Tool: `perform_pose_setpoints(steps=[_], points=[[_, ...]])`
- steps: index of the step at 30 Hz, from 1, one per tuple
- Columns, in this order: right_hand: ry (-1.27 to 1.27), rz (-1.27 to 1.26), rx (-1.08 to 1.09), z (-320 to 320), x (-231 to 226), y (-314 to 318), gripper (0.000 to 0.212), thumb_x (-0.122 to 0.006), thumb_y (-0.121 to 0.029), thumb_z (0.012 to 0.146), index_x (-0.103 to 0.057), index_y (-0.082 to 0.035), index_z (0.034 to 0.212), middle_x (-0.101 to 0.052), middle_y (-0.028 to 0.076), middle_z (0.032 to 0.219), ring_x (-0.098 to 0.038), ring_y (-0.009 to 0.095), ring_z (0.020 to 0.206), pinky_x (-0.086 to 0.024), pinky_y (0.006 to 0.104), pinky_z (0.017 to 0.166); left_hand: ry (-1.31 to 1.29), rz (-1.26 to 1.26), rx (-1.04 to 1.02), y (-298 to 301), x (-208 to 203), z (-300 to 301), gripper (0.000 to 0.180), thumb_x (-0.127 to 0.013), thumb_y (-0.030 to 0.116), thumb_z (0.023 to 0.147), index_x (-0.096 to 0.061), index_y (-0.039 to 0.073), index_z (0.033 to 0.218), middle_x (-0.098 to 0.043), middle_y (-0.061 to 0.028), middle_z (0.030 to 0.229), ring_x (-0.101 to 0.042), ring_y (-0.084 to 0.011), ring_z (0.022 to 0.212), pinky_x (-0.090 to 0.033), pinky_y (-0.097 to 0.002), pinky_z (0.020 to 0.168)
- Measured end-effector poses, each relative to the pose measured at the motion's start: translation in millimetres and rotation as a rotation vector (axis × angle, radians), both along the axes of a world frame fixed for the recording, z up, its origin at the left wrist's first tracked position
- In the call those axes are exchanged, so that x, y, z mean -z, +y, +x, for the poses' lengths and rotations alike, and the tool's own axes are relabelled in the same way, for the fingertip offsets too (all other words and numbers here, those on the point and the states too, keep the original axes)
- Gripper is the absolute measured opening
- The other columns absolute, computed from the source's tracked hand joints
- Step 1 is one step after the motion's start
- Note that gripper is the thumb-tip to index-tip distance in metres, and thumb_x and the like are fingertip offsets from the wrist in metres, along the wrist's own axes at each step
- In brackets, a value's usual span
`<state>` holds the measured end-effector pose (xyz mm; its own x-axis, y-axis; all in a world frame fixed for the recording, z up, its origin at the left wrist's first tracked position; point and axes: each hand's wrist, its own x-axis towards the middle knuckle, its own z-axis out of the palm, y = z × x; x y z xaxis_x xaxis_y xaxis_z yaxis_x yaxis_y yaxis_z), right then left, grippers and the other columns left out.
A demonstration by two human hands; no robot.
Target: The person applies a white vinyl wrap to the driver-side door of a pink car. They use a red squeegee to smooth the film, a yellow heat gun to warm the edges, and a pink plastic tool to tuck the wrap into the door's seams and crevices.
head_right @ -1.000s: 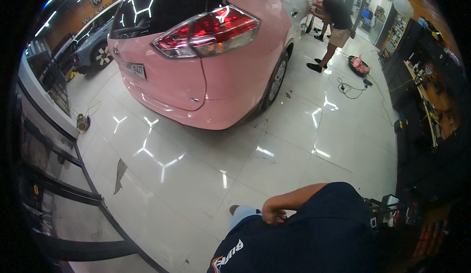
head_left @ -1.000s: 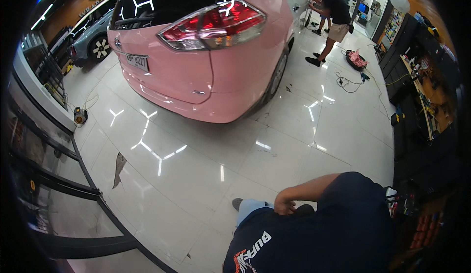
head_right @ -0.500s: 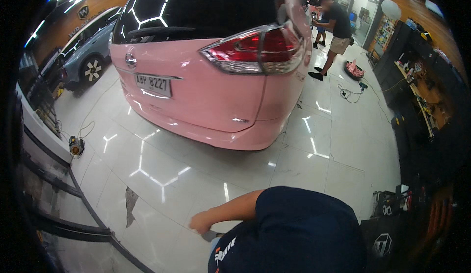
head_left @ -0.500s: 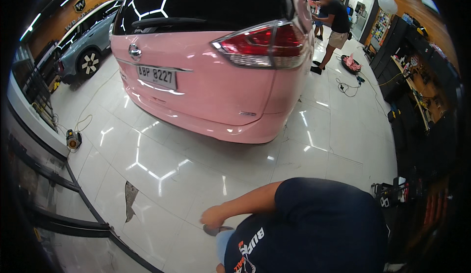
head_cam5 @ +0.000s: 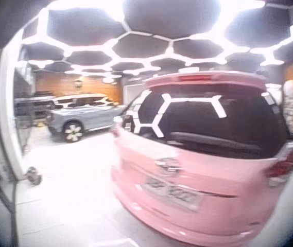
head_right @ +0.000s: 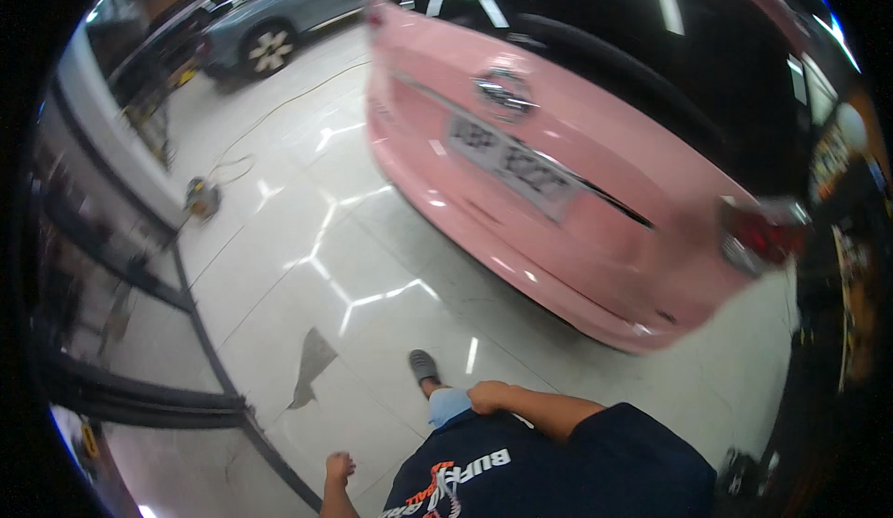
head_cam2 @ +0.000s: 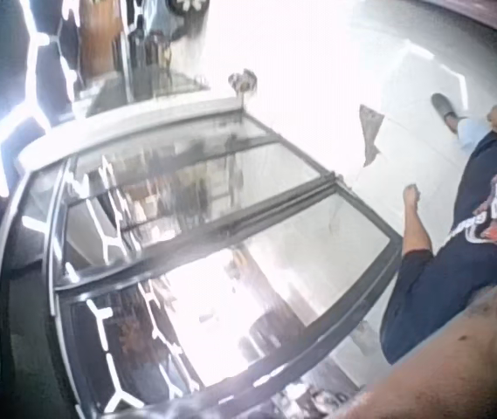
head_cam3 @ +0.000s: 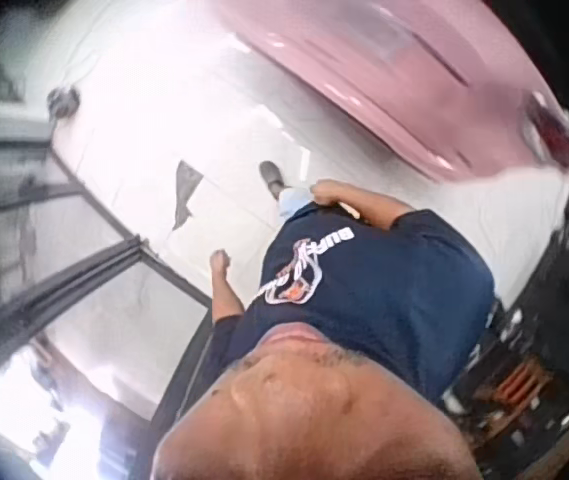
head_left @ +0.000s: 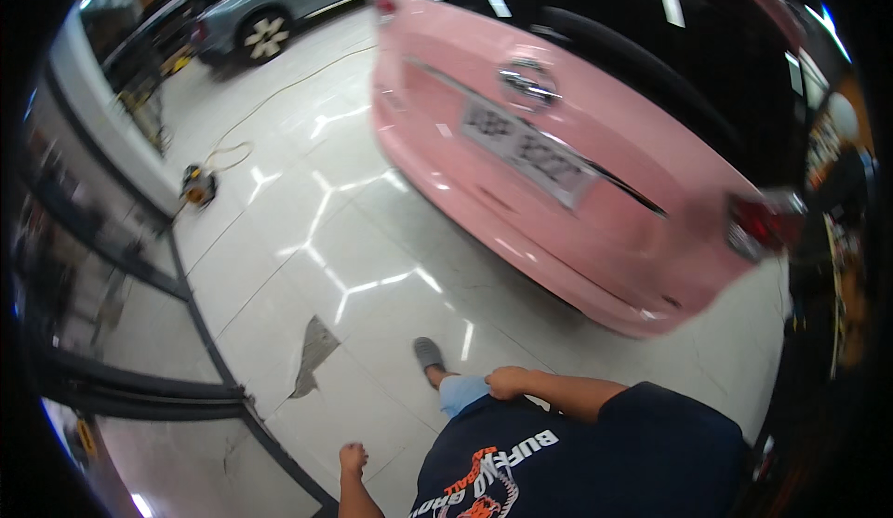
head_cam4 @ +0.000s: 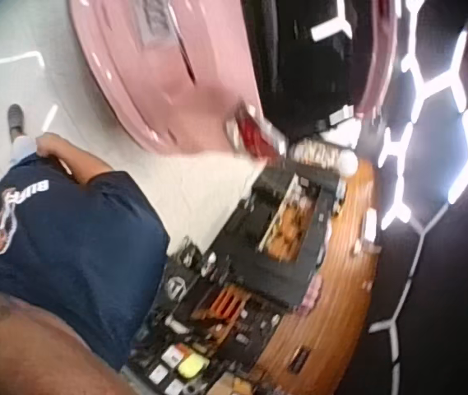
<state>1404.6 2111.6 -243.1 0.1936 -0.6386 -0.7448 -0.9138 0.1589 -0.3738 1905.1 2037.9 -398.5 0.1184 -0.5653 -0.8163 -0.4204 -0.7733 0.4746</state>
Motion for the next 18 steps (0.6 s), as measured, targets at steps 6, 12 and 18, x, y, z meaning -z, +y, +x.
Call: perform_pose_setpoints(steps=[6, 12, 18], points=[[-0.063, -0.082, -0.168, 35, -20, -259, 0.034, -0.052, -0.023, 0.088, -0.063, -0.002, 0.112, -0.065, 0.025, 0.106, -0.062, 0.041, 0.103, -0.049, 0.0498, 0.089, 0.085, 0.048, 0.067, -165, -52, -34, 0.029, -0.060, 0.017, 0.090, -0.062, -0.002, 0.111, -0.063, -0.0085, 0.083, -0.062, -0.0179, 0.067, -0.047, -0.0293, 0.052], [-0.077, -0.285, -0.232, 45, -76, -541, 0.034, -0.050, -0.018, 0.086, -0.062, 0.001, 0.110, -0.065, 0.026, 0.106, -0.061, 0.041, 0.104, -0.048, 0.0487, 0.090, 0.187, -0.082, -0.315, -329, -77, -49, 0.025, -0.058, 0.019, 0.090, -0.064, 0.001, 0.107, -0.063, -0.0072, 0.082, -0.061, -0.0174, 0.068, -0.047, -0.0298, 0.057], [-0.036, -0.310, -0.029, 56, -52, -760, 0.036, -0.048, -0.019, 0.087, -0.061, 0.000, 0.115, -0.063, 0.025, 0.112, -0.060, 0.040, 0.107, -0.048, 0.0476, 0.092, -0.132, 0.131, 0.457, -473, 33, 15, 0.025, -0.063, 0.015, 0.084, -0.067, -0.003, 0.100, -0.067, -0.0122, 0.078, -0.063, -0.0252, 0.059, -0.049, -0.0360, 0.049]])
